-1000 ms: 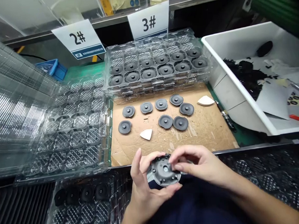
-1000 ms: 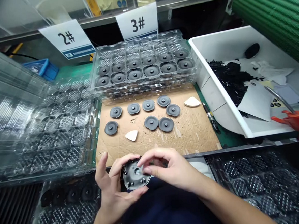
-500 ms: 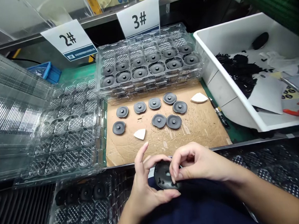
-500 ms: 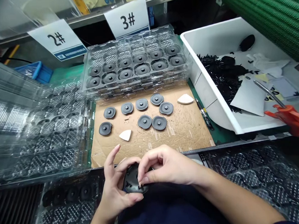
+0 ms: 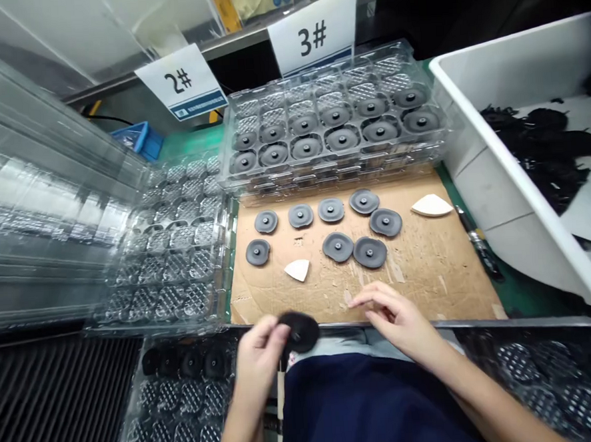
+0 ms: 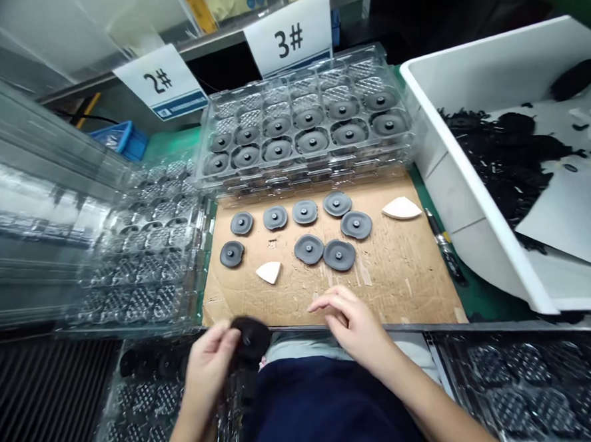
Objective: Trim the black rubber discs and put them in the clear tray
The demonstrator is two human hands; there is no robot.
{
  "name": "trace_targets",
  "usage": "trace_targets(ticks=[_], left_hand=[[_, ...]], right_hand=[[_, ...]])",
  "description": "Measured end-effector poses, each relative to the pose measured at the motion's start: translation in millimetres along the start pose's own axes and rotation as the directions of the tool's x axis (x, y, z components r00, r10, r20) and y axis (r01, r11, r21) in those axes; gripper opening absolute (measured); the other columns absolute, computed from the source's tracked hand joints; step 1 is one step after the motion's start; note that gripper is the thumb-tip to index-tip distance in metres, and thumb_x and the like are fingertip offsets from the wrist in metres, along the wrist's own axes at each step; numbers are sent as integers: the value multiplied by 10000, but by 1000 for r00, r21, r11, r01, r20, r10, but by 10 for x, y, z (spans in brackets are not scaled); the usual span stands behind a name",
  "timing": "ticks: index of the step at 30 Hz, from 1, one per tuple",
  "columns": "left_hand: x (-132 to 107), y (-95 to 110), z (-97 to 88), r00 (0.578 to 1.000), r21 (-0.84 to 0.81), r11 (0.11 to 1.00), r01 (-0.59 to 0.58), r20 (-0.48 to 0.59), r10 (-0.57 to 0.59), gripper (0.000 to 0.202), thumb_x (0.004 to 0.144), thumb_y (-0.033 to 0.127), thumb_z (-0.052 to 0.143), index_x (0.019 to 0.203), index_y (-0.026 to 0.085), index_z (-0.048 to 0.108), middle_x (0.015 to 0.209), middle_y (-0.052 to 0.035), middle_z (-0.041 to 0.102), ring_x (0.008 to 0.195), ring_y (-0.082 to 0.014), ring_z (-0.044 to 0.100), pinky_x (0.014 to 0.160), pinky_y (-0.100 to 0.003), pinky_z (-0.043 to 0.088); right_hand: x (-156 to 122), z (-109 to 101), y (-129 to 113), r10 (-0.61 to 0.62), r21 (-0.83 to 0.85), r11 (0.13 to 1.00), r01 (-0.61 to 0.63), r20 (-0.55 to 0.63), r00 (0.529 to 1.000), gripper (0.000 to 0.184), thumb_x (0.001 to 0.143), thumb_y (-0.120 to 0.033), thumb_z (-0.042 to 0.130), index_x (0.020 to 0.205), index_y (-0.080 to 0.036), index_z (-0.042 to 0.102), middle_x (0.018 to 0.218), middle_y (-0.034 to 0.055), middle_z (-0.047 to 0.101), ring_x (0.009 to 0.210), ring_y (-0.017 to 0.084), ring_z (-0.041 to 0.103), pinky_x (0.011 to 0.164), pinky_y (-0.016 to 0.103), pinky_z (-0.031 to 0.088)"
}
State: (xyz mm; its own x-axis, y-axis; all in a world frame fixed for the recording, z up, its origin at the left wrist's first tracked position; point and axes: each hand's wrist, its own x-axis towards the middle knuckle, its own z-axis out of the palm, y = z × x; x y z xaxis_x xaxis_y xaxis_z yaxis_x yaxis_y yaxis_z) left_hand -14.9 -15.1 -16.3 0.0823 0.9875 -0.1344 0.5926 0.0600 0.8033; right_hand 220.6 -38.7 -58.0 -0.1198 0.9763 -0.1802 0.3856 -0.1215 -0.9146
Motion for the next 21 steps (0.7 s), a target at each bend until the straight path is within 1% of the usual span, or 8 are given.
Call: trace_targets(ticks=[2,4,6,8,11,15,17,21], left_hand=[[40,-161,-285,948,116,987,113,-311,-72,390,853,513,421,623,198,414,571,45,387,529,-114,414,504,-225,380],[116,-333,-603,818,214,949,232,-571,-71,300,875,445,390,695,207,422,639,28,417,630,-153,465,638,-280,424],[223,-513,-871,728,307,899,313,-685,-19,234,865,380,386,747,195,467,816,-50,537,882,-235,526,866,-386,399],[334,-689,-1031,752,386,860,334,-659,4,189,827,314,430,710,180,496,1017,-140,592,1083,-301,503,995,-460,322],[427,-870,-1054,800,463,821,333,-600,14,197,801,303,485,726,143,571,1191,-212,570,1200,-375,457,1027,-550,289],[324,-841,-876,685,513,787,343,-710,163,470,837,358,494,1160,18,531,1420,-291,314,1381,-402,126,1099,-568,119],[229,-757,-749,618,541,792,282,-734,282,494,831,306,523,1231,18,492,1427,-281,312,1392,-376,106,1115,-547,112],[171,-717,-395,569,749,642,-164,-459,682,672,716,73,630,1339,215,422,1475,-129,328,1382,-337,206,1116,-552,176]], right_hand=[[43,82,140,-49,-191,980,51,13,999,278,822,-154,411,892,-215,673,905,47,625,642,126,562,596,247,440],[65,144,231,-50,-247,968,53,18,999,285,823,-151,408,879,-229,676,883,40,638,705,154,591,621,262,437],[72,175,268,-47,-302,952,49,14,999,274,822,-156,416,886,-235,671,883,31,647,673,156,595,590,262,425],[71,185,276,-47,-341,939,51,19,999,263,817,-155,424,896,-234,662,893,25,652,623,146,589,563,261,420],[69,197,283,-59,-374,925,67,34,998,258,830,-161,414,899,-226,653,901,29,654,599,143,588,558,269,429],[56,188,244,-103,-390,913,124,75,992,295,862,-148,371,937,-208,649,921,54,655,736,171,633,616,278,463],[52,95,131,-150,-383,903,193,138,979,288,859,-143,397,938,-221,663,871,39,664,770,164,635,652,262,471],[91,-421,-370,-366,-481,766,427,220,904,295,865,-150,418,916,-232,696,743,44,653,723,161,589,678,270,441]])
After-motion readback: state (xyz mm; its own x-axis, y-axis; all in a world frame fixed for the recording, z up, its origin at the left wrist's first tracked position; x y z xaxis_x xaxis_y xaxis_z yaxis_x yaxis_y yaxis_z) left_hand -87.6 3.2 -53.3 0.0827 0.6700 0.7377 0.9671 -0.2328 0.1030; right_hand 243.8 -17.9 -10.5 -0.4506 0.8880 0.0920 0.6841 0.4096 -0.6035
